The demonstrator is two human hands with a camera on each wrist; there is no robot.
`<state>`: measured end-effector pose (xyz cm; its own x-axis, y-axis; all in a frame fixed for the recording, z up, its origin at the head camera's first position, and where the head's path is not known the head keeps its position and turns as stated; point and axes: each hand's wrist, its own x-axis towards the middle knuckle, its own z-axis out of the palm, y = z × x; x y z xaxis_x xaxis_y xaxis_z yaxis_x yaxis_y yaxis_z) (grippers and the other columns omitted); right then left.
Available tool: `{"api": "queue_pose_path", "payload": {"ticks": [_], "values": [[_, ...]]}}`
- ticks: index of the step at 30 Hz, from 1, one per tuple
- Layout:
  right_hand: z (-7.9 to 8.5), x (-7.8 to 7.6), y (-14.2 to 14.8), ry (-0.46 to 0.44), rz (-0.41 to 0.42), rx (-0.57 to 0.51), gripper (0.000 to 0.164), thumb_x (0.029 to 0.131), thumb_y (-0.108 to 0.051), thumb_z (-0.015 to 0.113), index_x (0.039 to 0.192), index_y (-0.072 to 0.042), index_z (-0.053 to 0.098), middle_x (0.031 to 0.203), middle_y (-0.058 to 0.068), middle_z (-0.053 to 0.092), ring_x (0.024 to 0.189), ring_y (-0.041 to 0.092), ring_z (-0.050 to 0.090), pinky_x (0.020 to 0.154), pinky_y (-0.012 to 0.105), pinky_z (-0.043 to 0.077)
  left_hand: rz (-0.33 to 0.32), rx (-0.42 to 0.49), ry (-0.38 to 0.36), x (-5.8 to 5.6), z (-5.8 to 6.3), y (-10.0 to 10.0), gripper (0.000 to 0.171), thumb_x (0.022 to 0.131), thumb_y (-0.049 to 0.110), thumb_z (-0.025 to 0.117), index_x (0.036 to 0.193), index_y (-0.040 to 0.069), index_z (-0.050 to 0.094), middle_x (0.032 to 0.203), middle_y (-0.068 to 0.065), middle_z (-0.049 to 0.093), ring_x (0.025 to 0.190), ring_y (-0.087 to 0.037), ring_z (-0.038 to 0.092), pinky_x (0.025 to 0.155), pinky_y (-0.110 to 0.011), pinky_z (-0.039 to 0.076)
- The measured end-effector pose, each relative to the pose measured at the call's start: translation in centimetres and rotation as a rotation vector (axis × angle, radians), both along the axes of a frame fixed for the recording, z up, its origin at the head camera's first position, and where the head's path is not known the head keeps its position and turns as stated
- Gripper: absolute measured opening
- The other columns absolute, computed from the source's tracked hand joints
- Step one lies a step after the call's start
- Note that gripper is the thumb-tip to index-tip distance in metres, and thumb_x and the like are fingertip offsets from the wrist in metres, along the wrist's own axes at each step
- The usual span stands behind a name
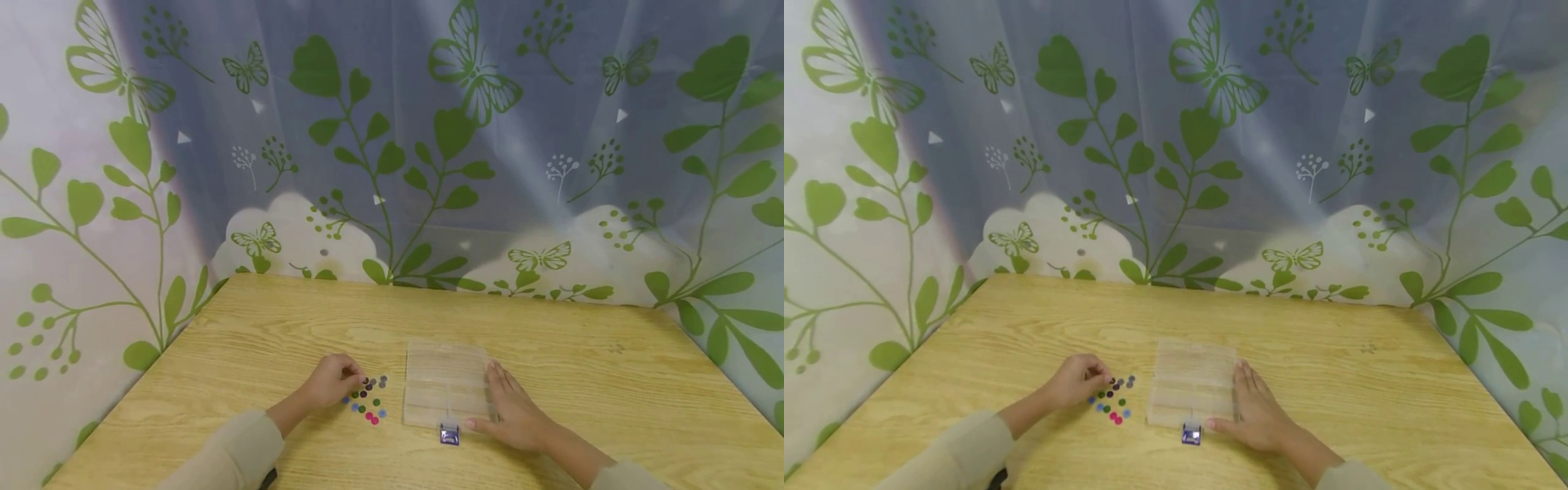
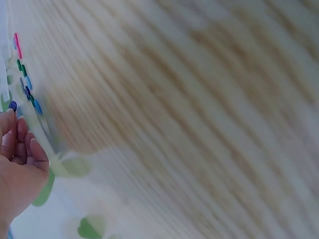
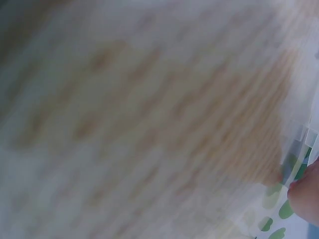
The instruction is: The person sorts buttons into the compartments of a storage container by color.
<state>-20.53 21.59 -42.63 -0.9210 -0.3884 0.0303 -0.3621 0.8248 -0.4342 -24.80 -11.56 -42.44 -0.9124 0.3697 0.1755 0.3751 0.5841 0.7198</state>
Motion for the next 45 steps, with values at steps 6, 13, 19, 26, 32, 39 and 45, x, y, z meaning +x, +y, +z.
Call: {"api": "queue_pose_path", "payload": {"ticks": [6, 13, 19, 26, 32, 39, 45], "values": [[0.1, 0.0, 0.0, -0.012, -0.001, -0.005, 0.102, 0.084, -0.056, 0.055, 0.141, 0.014, 0.008, 0.149, 0.033, 0.006, 0.138, 0.049, 0.008, 0.110, 0.060, 0.013, -0.048, 0.031, -0.002, 0.1, 0.1, 0.3, 0.009, 0.088, 0.004, 0.059, 0.084, -0.003, 0.064, 0.078, -0.007, 0.061, 0.069, -0.010, 0.053, 0.058, -0.016, 0.045], [0.4, 0.0, 0.0, -0.052, 0.004, -0.017, 0.101, 0.086, -0.055, 0.055, 0.142, 0.014, 0.006, 0.150, 0.032, 0.003, 0.138, 0.049, 0.005, 0.110, 0.061, 0.010, -0.045, 0.031, 0.003, -0.1, 0.2, 0.9, 0.009, 0.088, 0.005, 0.059, 0.085, -0.002, 0.064, 0.077, -0.006, 0.061, 0.067, -0.010, 0.053, 0.056, -0.016, 0.045], [0.3, -0.1, 0.1, -0.057, 0.009, -0.023, 0.101, 0.086, -0.054, 0.055, 0.142, 0.014, 0.005, 0.150, 0.033, 0.002, 0.137, 0.050, 0.005, 0.109, 0.062, 0.010, -0.034, 0.036, -0.001, 0.1, 0.3, 1.4, 0.010, 0.088, 0.006, 0.059, 0.085, -0.001, 0.065, 0.078, -0.007, 0.063, 0.068, -0.009, 0.053, 0.056, -0.016, 0.046], [0.2, -0.1, 0.1, -0.050, 0.010, -0.020, 0.101, 0.086, -0.054, 0.054, 0.142, 0.014, 0.005, 0.149, 0.033, 0.002, 0.137, 0.050, 0.006, 0.109, 0.061, 0.011, -0.032, 0.063, -0.036, 0.2, 0.7, 2.3, 0.012, 0.089, 0.009, 0.060, 0.085, -0.001, 0.064, 0.079, -0.007, 0.063, 0.065, -0.009, 0.053, 0.053, -0.017, 0.045], [-0.2, -0.2, 0.1, -0.029, 0.010, -0.014, 0.101, 0.086, -0.055, 0.054, 0.141, 0.015, 0.007, 0.149, 0.033, 0.004, 0.137, 0.050, 0.008, 0.109, 0.061, 0.012, -0.026, 0.080, -0.036, 0.0, 0.8, 3.1, 0.013, 0.089, 0.011, 0.061, 0.081, 0.002, 0.066, 0.080, -0.005, 0.063, 0.069, -0.008, 0.052, 0.054, -0.016, 0.043], [-0.3, -0.3, 0.2, -0.024, 0.012, -0.016, 0.100, 0.086, -0.054, 0.054, 0.141, 0.016, 0.007, 0.149, 0.034, 0.004, 0.137, 0.050, 0.008, 0.109, 0.061, 0.012, -0.016, 0.084, -0.030, 0.1, 0.8, 3.8, 0.014, 0.089, 0.011, 0.061, 0.080, 0.002, 0.067, 0.079, -0.004, 0.063, 0.071, -0.009, 0.053, 0.056, -0.017, 0.044], [-0.4, -0.2, 0.1, -0.018, 0.002, -0.010, 0.101, 0.086, -0.055, 0.054, 0.141, 0.015, 0.007, 0.149, 0.033, 0.005, 0.137, 0.050, 0.008, 0.110, 0.060, 0.013, -0.044, 0.092, 0.009, 0.2, 0.9, 4.6, 0.013, 0.088, 0.009, 0.061, 0.081, 0.000, 0.067, 0.080, -0.008, 0.065, 0.074, -0.011, 0.055, 0.057, -0.016, 0.044]]}}
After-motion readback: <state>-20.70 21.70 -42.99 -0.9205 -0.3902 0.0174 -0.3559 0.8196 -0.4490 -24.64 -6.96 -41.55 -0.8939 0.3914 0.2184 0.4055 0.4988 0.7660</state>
